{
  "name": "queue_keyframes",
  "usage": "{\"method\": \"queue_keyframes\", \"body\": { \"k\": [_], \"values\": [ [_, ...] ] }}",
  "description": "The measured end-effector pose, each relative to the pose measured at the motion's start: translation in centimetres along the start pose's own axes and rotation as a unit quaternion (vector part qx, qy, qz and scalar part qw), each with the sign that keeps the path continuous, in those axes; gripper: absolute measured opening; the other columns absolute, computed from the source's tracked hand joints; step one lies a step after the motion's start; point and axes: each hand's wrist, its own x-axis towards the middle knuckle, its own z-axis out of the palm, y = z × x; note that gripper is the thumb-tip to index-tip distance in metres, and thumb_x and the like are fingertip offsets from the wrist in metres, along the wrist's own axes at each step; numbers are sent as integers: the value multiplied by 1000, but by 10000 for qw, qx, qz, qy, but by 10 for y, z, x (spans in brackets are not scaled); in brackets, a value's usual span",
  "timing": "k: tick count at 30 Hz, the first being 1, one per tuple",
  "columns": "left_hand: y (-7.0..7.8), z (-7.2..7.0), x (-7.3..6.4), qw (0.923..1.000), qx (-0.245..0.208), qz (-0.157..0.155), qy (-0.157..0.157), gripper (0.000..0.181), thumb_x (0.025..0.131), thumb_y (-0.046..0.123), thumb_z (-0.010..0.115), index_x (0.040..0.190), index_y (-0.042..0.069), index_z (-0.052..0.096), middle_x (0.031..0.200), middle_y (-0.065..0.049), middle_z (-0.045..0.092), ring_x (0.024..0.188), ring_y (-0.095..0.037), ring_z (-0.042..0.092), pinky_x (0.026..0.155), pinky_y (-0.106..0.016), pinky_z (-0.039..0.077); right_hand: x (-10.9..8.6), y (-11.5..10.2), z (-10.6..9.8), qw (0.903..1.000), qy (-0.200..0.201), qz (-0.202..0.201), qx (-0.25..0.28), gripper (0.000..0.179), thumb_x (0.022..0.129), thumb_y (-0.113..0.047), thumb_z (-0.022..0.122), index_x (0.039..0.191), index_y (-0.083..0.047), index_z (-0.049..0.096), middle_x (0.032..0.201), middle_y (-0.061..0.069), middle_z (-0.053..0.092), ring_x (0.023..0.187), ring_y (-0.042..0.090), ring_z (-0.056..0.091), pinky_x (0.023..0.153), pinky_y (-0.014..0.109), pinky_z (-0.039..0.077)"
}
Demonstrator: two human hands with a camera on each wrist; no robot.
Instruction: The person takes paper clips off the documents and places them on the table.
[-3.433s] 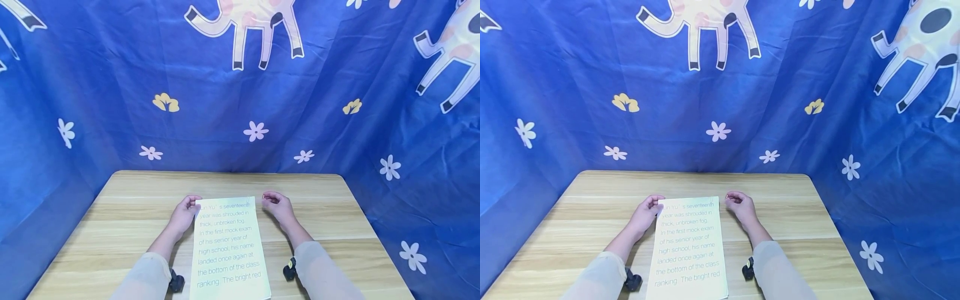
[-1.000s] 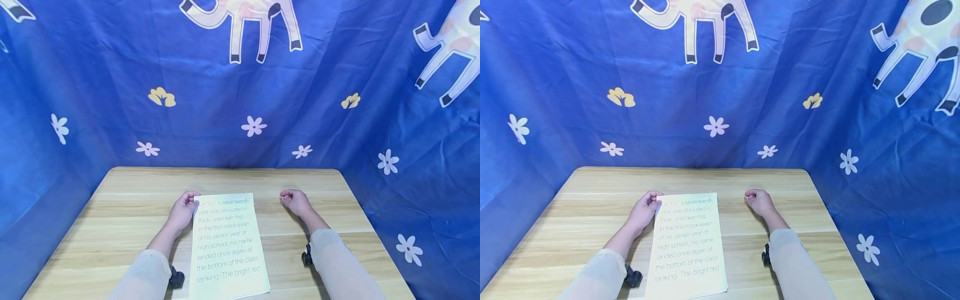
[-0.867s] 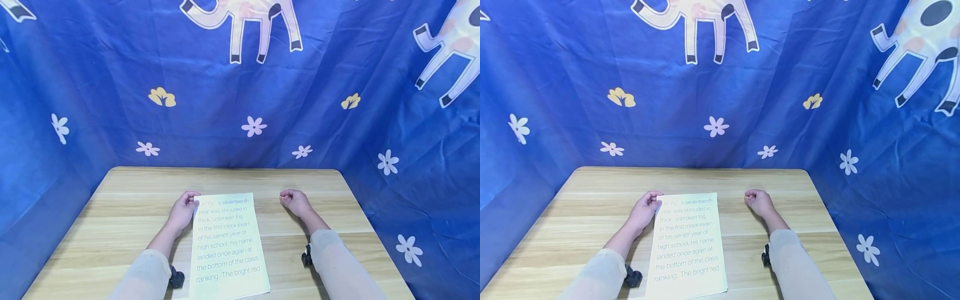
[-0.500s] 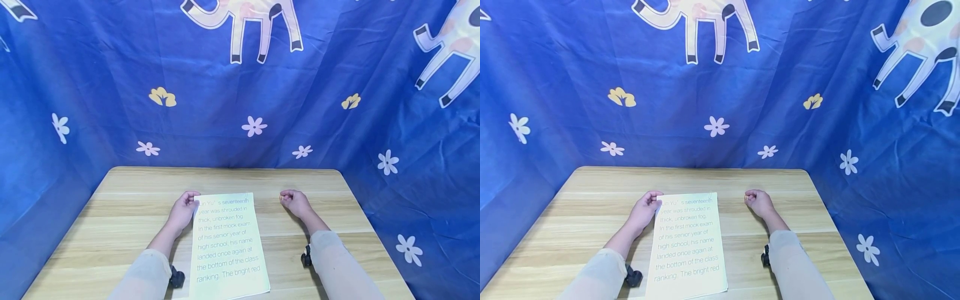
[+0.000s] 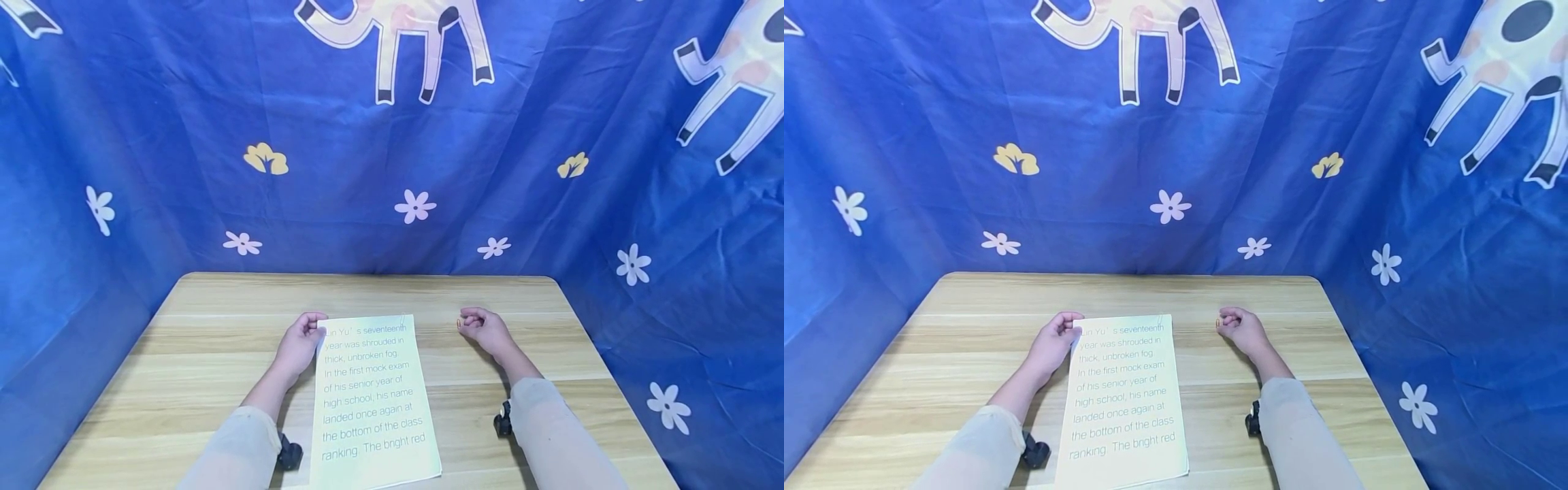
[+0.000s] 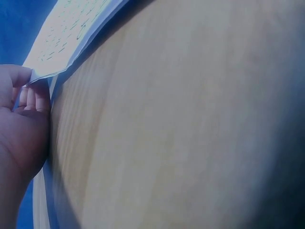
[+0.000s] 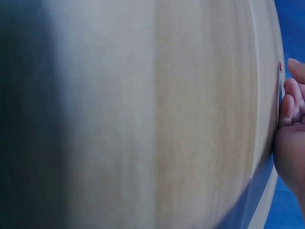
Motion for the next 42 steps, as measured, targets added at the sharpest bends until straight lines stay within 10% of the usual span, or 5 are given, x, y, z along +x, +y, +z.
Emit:
{"method": "queue_keyframes", "body": {
  "k": [21,33,42],
  "values": [
    [-3,-1,-3,9998,77,-148,84,33,110,12,56,142,11,60,120,-5,59,105,-17,57,90,-21,49,-3,2,-1,9903,456,127,1309,43,101,-5,72,143,2,63,111,0,70,99,7,65,86,15,56],
    [-2,1,-3,9999,24,-39,126,32,109,10,55,140,10,61,118,-6,59,104,-17,55,89,-21,48,-17,-39,19,9013,1494,-87,4065,18,111,-9,55,129,-6,57,97,-3,68,88,9,69,84,22,59],
    [-1,1,-1,9999,18,21,147,32,108,10,56,140,10,62,117,-5,59,104,-17,56,88,-21,49,-24,-55,56,8973,1402,-402,4166,13,107,-6,61,119,-8,63,98,-1,70,89,10,69,84,23,59]
  ]
}}
